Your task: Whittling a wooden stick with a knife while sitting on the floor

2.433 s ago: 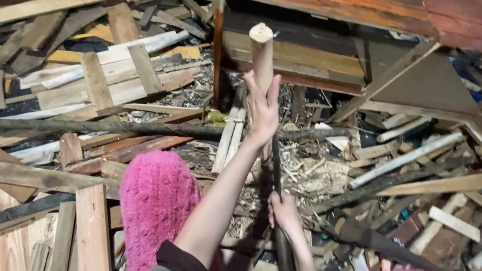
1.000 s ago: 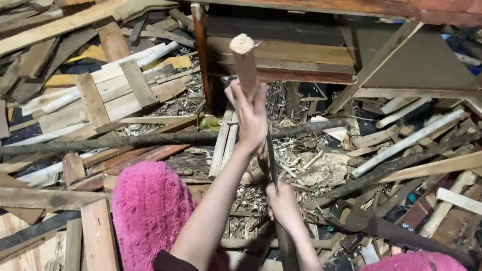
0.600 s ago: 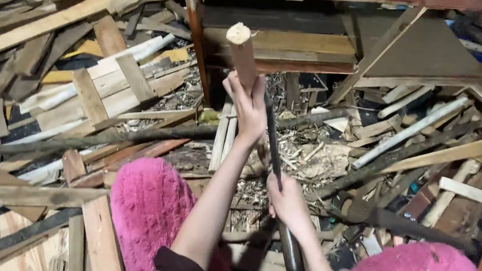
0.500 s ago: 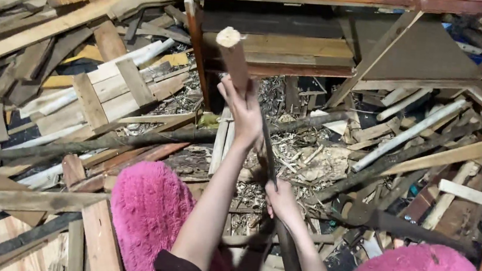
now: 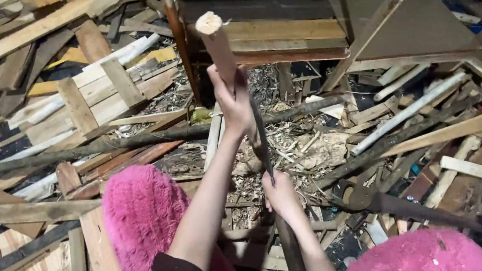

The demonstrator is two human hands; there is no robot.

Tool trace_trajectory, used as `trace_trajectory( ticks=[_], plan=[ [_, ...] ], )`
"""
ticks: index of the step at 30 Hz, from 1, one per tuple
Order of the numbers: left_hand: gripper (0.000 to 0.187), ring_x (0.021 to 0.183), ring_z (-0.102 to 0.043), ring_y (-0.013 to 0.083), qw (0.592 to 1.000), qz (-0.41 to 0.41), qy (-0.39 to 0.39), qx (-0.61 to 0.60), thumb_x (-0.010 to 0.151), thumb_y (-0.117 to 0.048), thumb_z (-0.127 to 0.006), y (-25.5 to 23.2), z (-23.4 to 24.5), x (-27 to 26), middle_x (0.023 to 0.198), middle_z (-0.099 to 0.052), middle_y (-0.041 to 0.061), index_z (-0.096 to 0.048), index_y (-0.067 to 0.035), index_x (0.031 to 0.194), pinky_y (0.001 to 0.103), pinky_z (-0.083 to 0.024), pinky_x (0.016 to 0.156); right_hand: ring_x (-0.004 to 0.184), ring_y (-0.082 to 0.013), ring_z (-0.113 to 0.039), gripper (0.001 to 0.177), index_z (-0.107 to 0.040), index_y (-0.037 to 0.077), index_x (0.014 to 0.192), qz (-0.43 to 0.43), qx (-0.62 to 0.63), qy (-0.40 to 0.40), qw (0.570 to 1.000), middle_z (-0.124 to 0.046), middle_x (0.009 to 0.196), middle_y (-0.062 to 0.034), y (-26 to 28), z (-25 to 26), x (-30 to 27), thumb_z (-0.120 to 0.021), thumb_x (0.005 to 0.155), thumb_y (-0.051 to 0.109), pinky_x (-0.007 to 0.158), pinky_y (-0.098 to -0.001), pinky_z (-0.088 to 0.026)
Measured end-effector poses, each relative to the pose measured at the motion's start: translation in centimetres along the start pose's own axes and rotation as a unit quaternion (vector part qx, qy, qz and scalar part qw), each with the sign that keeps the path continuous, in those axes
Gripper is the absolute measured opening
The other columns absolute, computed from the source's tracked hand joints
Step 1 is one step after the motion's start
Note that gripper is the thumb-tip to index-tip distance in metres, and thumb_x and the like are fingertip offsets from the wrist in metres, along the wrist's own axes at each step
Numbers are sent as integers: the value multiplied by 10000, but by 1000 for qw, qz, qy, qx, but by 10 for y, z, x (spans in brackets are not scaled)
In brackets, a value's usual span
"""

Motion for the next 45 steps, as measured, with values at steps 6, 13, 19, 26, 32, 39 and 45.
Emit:
trace_trajectory(
  ticks=[6,13,19,26,32,39,45],
  plan=[
    [168,624,-593,49,998,-18,-38,-41,1042,-247,-601,20,6,15,776,-580,-26,-521,-161,1160,196,-518,594,317,-216,-576,287,-626,27,817,-65,44,-8,997,-527,463,-95,-120,-28,68,-464,971,206,310,-337,-497],
    [141,626,-570,33,998,-47,-50,2,1062,-121,-597,-14,15,22,733,-572,-39,-557,-170,1188,195,-514,619,392,-248,-653,396,-650,25,799,-11,-70,13,997,-609,441,-132,-2,-7,10,-431,1010,278,415,-340,-523],
    [123,640,-587,27,995,-12,-97,-28,1046,-285,-620,-1,15,28,747,-560,-76,-555,-204,1111,191,-471,608,871,-476,-731,422,-742,-62,902,-50,-141,-20,989,-689,705,-314,-120,-29,73,-509,908,290,761,-599,-555],
    [252,672,-567,82,999,-47,-10,-21,1068,-417,-531,-10,17,26,724,-542,-18,-498,-187,1168,244,-465,728,420,-254,-631,341,-652,20,796,-105,8,11,994,-561,474,-90,-183,-41,100,-469,930,273,399,-400,-533],
    [155,718,-718,198,994,-66,34,84,932,-119,-709,-13,2,22,739,-656,66,-608,-119,1049,300,-537,742,367,-223,-603,394,-649,39,687,-111,23,-3,994,-571,465,-94,-198,-43,104,-497,955,284,348,-336,-501],
    [443,1110,-685,306,980,-187,55,37,901,-79,-723,21,6,25,1169,-682,170,-649,-41,1336,464,-504,1002,300,-245,-603,294,-654,35,760,17,33,-2,999,-578,393,-142,22,9,-2,-492,974,157,301,-291,-457],
    [460,1024,-699,383,973,-212,19,84,820,-3,-754,29,13,18,1094,-675,189,-673,-9,1273,446,-529,962,279,-230,-553,312,-573,30,715,3,75,-15,997,-528,395,-140,-68,-16,41,-463,989,130,283,-275,-443]
  ],
)
Point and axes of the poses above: each hand's wrist, its own x-axis towards the middle knuckle, its own z-axis out of the back of the hand, y = z × x, the point moved 5 cm from there along x, towards the middle knuckle
